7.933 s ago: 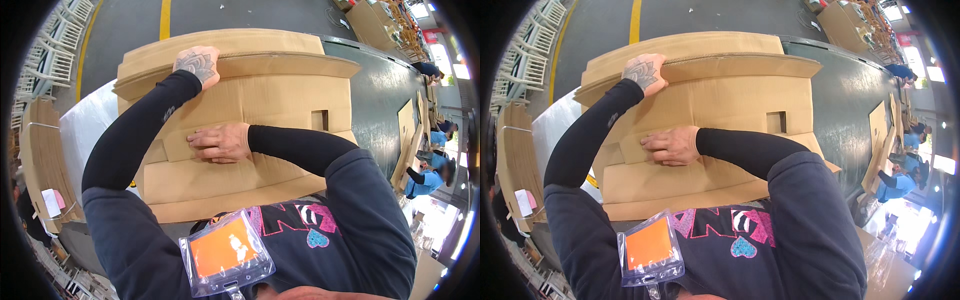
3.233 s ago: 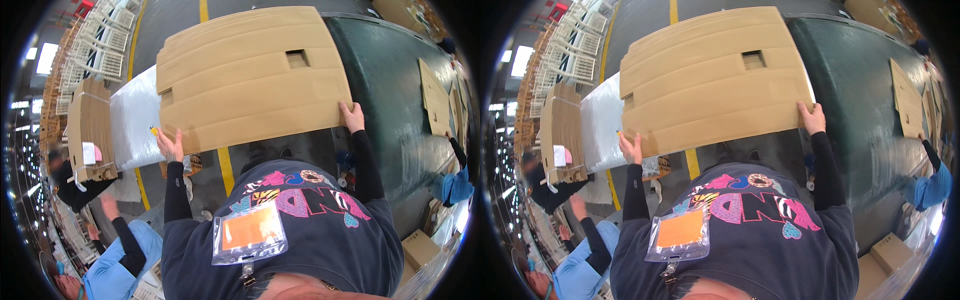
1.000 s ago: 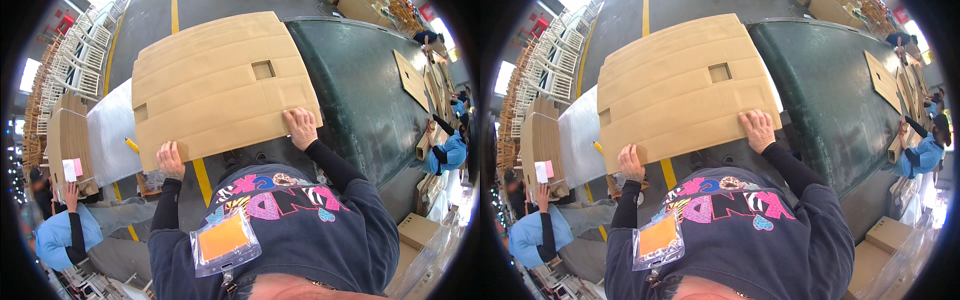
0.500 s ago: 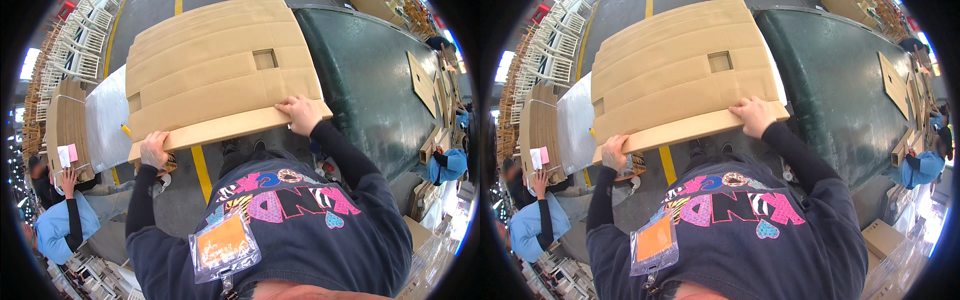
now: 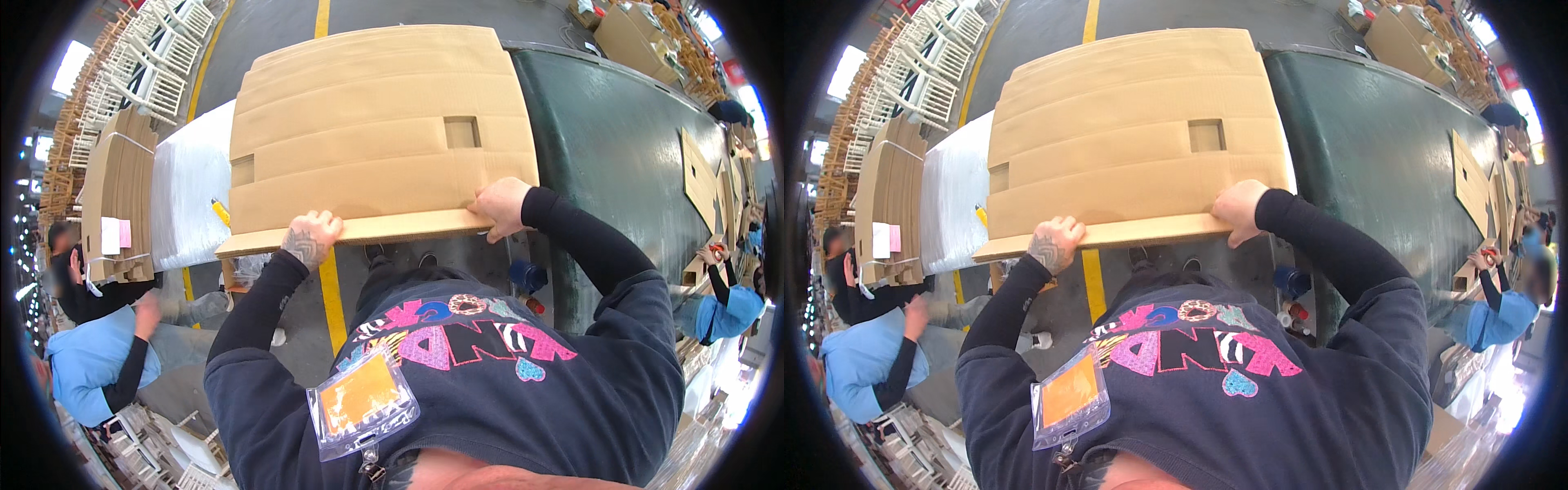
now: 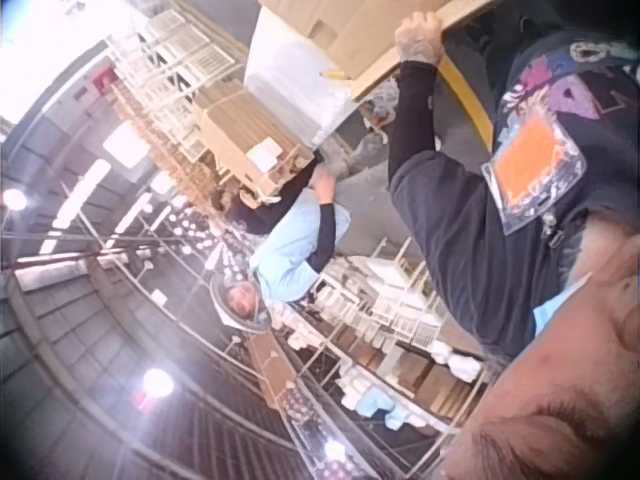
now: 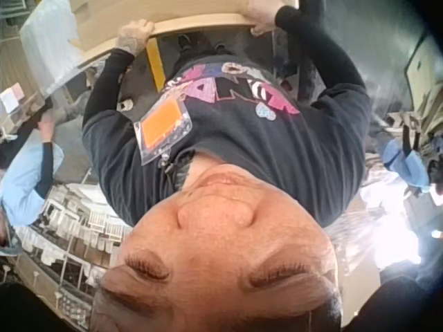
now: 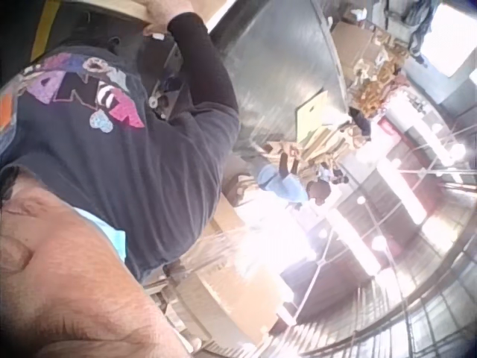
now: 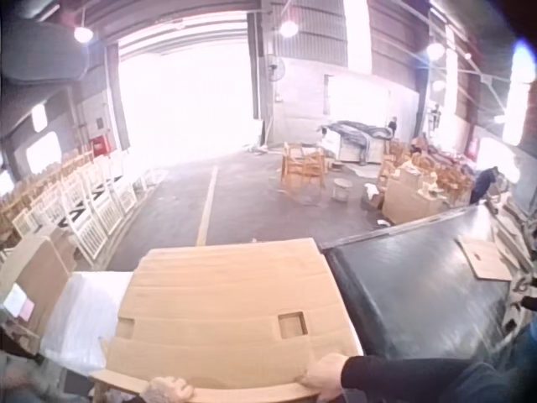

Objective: The person cuts plastic straps from a stack of flat cardboard pieces using a yellow utility knife, then removes the straps and separates the cardboard sheets one by one, placing them aside on the floor.

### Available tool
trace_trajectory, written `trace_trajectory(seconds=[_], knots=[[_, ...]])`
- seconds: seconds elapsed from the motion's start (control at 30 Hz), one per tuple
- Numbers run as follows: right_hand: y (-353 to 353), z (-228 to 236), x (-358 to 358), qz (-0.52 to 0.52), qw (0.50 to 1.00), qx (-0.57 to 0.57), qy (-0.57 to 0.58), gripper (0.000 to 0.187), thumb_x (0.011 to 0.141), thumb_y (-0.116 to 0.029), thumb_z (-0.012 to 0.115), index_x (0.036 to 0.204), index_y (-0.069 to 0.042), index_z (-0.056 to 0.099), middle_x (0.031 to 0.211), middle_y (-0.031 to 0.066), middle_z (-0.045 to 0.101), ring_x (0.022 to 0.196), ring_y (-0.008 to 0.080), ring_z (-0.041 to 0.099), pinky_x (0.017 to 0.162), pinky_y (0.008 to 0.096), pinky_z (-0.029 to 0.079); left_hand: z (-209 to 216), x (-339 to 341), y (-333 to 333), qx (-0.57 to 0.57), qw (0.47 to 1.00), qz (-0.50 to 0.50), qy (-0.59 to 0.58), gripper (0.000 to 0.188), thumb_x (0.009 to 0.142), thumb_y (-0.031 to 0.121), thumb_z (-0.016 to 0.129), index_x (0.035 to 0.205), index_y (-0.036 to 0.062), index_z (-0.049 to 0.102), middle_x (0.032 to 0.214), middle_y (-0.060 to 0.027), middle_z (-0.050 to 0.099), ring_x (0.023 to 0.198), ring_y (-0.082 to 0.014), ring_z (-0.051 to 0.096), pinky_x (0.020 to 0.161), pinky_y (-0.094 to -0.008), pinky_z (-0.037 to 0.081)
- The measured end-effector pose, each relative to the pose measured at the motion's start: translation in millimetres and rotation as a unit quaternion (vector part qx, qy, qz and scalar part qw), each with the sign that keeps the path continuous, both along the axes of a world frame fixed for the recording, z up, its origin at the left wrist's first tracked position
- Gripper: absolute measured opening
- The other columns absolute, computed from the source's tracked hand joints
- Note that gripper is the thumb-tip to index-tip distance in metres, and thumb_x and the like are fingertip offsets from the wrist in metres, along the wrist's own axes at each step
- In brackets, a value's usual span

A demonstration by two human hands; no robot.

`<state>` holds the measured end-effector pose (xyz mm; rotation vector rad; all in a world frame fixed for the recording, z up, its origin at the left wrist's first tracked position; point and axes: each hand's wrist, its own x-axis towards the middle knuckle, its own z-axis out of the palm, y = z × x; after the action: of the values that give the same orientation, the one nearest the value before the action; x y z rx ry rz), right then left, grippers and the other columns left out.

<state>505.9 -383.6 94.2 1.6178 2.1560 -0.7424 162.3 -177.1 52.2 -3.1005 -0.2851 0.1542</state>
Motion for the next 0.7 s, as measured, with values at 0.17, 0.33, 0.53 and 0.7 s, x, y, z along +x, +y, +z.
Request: trace_trajectory(seconds=[0.17,0.33,0.53,0.7], knots=[[154,-1,-68,-0.101,0.936,0.276,0.196,0.050,0.090,-0.052,0.063,0.118,-0.011,0.065,0.103,0.0125,0.070,0.094,0.0318,0.068,0.079,0.0443,0.053,8,4,-24,-0.028,0.999,-0.035,0.016,0.012,0.075,0.016,0.066,0.085,0.0088,0.062,0.080,-0.0079,0.062,0.073,-0.0252,0.067,0.059,-0.0362,0.054],[244,-70,-127,-0.065,0.882,0.458,0.092,0.052,0.096,-0.047,0.052,0.140,-0.019,0.053,0.145,0.0144,0.047,0.140,0.0357,0.037,0.115,0.0574,0.030,9,6,-26,-0.071,0.997,-0.026,0.011,0.014,0.072,0.014,0.065,0.084,0.0076,0.062,0.078,-0.0079,0.062,0.071,-0.0259,0.066,0.057,-0.0374,0.053],[253,-85,-126,-0.052,0.900,0.410,0.139,0.054,0.093,-0.043,0.059,0.141,-0.019,0.053,0.146,0.0172,0.044,0.141,0.0372,0.034,0.115,0.0641,0.024,42,25,6,-0.242,0.965,-0.051,0.083,0.020,0.067,0.012,0.067,0.085,0.0037,0.063,0.080,-0.0142,0.065,0.072,-0.0321,0.068,0.061,-0.0406,0.054],[244,-85,-125,-0.046,0.907,0.397,0.131,0.053,0.090,-0.039,0.061,0.137,-0.016,0.055,0.142,0.0133,0.049,0.138,0.0346,0.039,0.114,0.0638,0.027,121,73,81,-0.311,0.940,-0.135,0.023,0.018,0.063,0.015,0.068,0.076,0.0029,0.066,0.070,-0.0168,0.066,0.069,-0.0347,0.069,0.059,-0.0426,0.054]])
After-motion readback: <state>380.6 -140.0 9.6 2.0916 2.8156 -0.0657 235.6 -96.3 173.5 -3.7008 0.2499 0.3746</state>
